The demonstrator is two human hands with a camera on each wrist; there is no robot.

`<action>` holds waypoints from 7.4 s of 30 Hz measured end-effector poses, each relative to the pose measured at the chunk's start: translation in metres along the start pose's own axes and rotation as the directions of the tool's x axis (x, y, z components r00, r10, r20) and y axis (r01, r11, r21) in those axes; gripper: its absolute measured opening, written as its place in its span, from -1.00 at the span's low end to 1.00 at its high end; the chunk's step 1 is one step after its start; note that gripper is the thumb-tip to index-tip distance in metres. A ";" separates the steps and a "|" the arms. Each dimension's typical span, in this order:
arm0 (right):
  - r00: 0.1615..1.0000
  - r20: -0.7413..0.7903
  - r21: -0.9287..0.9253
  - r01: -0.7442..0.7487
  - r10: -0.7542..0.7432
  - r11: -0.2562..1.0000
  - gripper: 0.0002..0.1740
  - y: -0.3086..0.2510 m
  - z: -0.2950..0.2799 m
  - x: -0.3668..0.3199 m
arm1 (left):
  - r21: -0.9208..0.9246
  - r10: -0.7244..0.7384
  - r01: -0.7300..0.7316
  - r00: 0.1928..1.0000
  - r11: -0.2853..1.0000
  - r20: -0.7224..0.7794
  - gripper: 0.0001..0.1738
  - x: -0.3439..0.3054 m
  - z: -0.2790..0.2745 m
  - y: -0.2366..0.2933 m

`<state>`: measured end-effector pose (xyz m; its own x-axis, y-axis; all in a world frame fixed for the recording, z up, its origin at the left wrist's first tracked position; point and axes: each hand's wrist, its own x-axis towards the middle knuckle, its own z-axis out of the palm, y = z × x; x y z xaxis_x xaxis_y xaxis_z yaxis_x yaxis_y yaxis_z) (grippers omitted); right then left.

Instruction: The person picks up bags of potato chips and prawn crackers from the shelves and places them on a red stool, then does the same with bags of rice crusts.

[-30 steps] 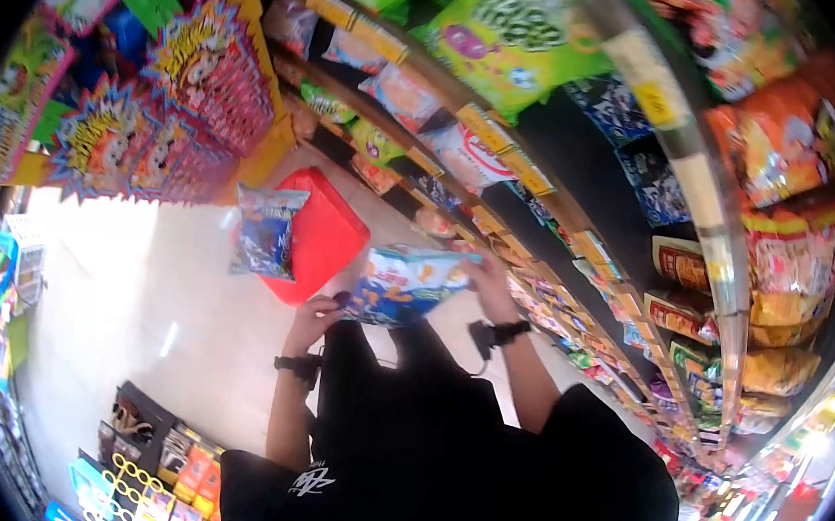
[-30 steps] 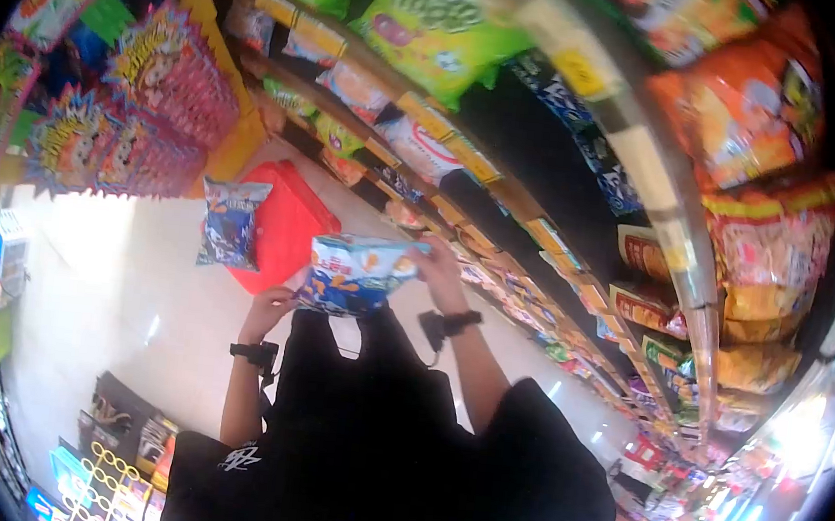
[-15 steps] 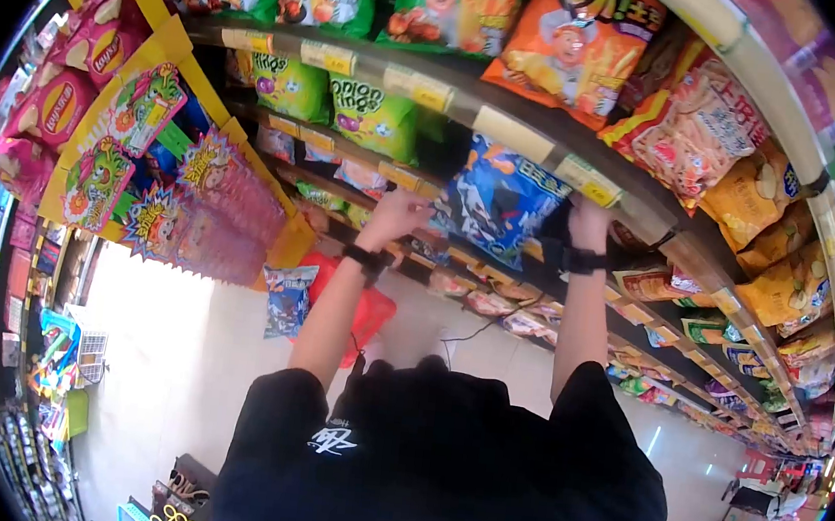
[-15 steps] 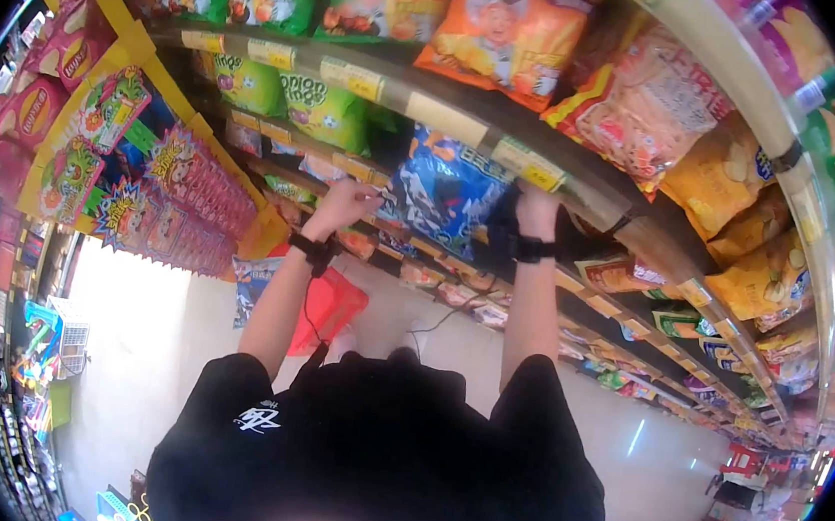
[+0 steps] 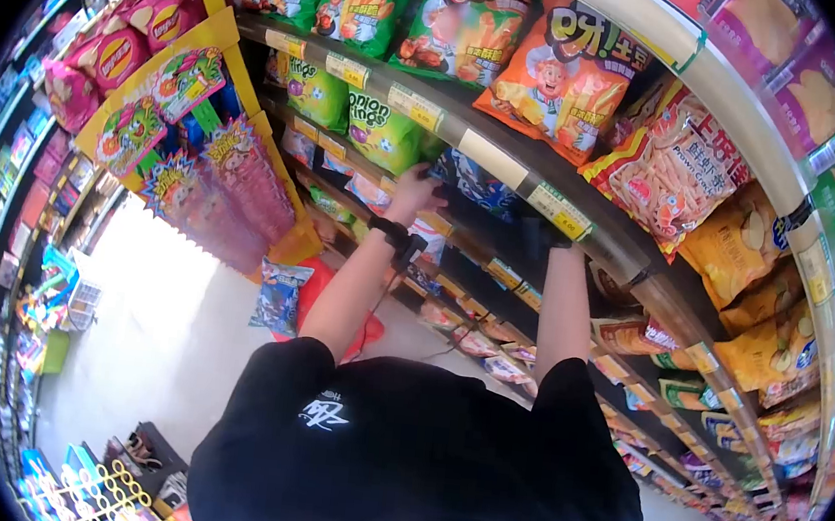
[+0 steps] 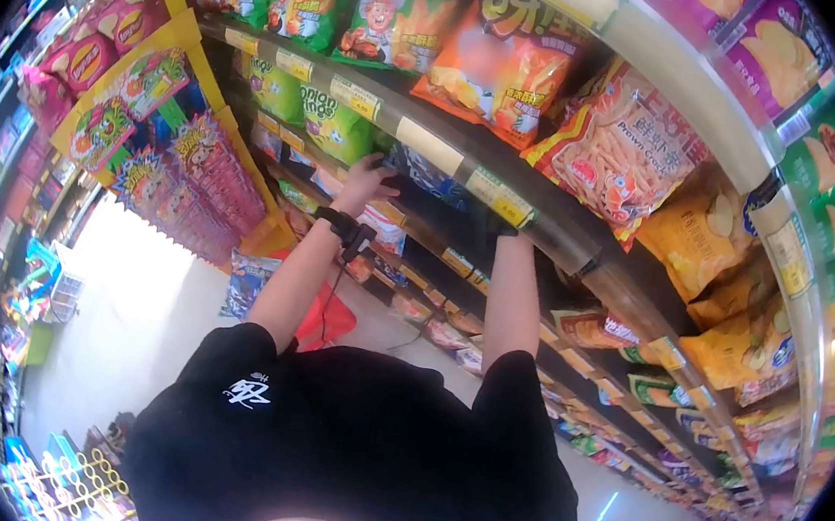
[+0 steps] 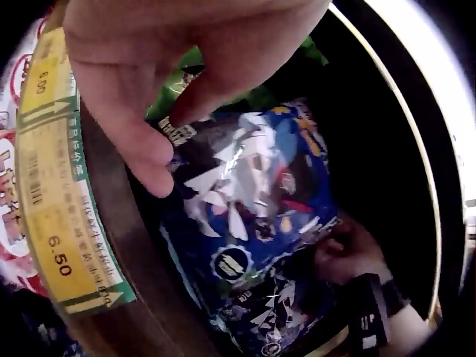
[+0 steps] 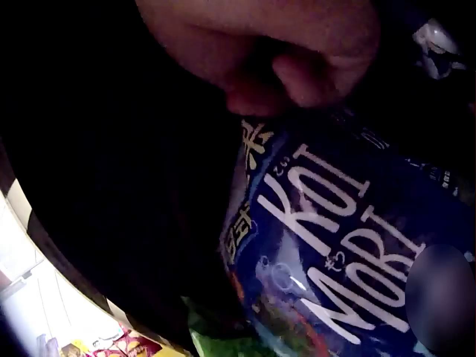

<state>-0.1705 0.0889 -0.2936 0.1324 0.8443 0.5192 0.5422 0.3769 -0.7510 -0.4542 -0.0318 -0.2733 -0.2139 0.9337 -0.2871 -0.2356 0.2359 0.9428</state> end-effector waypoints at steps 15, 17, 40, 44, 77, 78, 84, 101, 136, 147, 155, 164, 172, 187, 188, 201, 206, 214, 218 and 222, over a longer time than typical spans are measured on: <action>0.996 -0.051 0.170 0.078 -0.070 0.982 -0.61 0.019 0.007 -0.042 | -0.026 0.121 -0.118 0.955 0.993 0.271 -0.56 -0.071 -0.043 -0.010; 0.908 -0.051 0.592 -0.308 0.415 0.745 -0.79 -0.143 -0.008 -0.091 | -0.090 0.061 -0.033 0.945 0.995 0.322 -0.63 -0.087 -0.082 -0.038; -0.086 0.949 -0.310 -0.444 0.304 0.841 -0.64 -0.079 0.359 -0.445 | -0.502 -0.575 0.280 0.396 0.818 -0.716 -0.36 -0.194 -0.433 -0.350; -0.012 0.767 -0.358 -0.837 0.641 0.413 -0.48 -0.096 0.403 -0.475 | -0.491 -0.563 0.275 0.432 0.826 -0.705 -0.35 -0.167 -0.444 -0.379; 0.795 -0.302 0.494 -0.341 0.526 0.800 -0.83 -0.164 -0.109 -0.139 | -0.011 -0.034 0.046 0.861 0.999 0.507 -0.72 -0.092 -0.049 -0.065; 0.812 -0.320 0.534 -0.271 0.488 0.801 -0.84 -0.155 -0.113 -0.129 | -0.001 0.000 0.000 0.849 1.000 0.528 -0.69 -0.087 -0.036 -0.061; 0.806 -0.385 0.727 -0.035 0.449 0.686 -0.87 -0.105 -0.124 -0.078 | 0.004 0.126 -0.152 0.837 0.988 0.532 -0.48 -0.078 0.045 -0.038; 0.933 -0.254 0.625 -0.044 0.256 0.779 -0.63 -0.025 -0.104 -0.042 | 0.302 0.285 -0.342 0.933 0.890 0.219 -0.33 -0.023 0.126 -0.065; 0.756 0.069 0.158 -0.652 0.651 0.741 -0.85 -0.119 -0.147 -0.302 | 0.141 -0.536 0.568 0.818 0.811 -0.209 -0.69 -0.164 -0.253 -0.279; 0.725 0.064 0.192 -0.683 0.686 0.705 -0.85 -0.098 -0.215 -0.363 | -0.011 -0.424 0.425 0.903 0.905 -0.060 -0.66 -0.214 -0.253 -0.258; 0.756 -0.063 0.320 -0.603 0.651 0.731 -0.80 -0.024 -0.339 -0.424 | 0.045 -0.287 0.315 0.907 0.948 -0.308 -0.53 -0.373 -0.206 -0.178; 0.689 -0.203 0.395 -0.593 0.696 0.702 -0.83 0.003 -0.406 -0.411 | 0.176 -0.135 0.244 0.870 0.954 -0.474 -0.49 -0.478 -0.170 -0.128; 0.709 -0.060 0.474 -0.599 0.703 0.645 -0.85 0.018 -0.399 -0.435 | 0.166 -0.103 0.170 0.931 0.971 -0.351 -0.49 -0.472 -0.153 -0.155; 0.656 -0.119 0.439 -0.638 0.745 0.632 -0.82 -0.001 -0.441 -0.449 | 0.096 -0.154 0.180 0.961 0.979 -0.231 -0.67 -0.441 -0.094 -0.175; 0.659 -0.119 0.422 -0.644 0.743 0.638 -0.82 0.002 -0.444 -0.455 | 0.097 -0.175 0.200 0.959 0.975 -0.224 -0.66 -0.434 -0.097 -0.185; 0.624 -0.090 0.455 -0.668 0.776 0.590 -0.83 0.019 -0.459 -0.486 | 0.197 -0.196 0.240 0.956 0.950 -0.220 -0.67 -0.467 -0.067 -0.175; 0.615 -0.114 0.446 -0.670 0.780 0.593 -0.81 0.018 -0.451 -0.491 | 0.213 -0.200 0.239 0.961 0.947 -0.189 -0.66 -0.467 -0.067 -0.167; 0.588 -0.105 0.443 -0.694 0.802 0.567 -0.83 0.004 -0.463 -0.503 | 0.213 -0.217 0.244 0.966 0.946 -0.144 -0.67 -0.457 -0.056 -0.174; 0.592 -0.128 0.446 -0.682 0.796 0.579 -0.84 0.011 -0.471 -0.513 | 0.229 -0.239 0.259 0.965 0.938 -0.112 -0.67 -0.448 -0.050 -0.176; 0.585 -0.147 0.452 -0.678 0.798 0.580 -0.85 0.007 -0.478 -0.521 | 0.235 -0.225 0.238 0.971 0.942 -0.081 -0.67 -0.442 -0.046 -0.184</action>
<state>0.1614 -0.5304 -0.3742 0.6320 0.7384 -0.2352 -0.1498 -0.1813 -0.9719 -0.3600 -0.5002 -0.3275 -0.2316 0.8319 -0.5043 -0.0498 0.5076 0.8602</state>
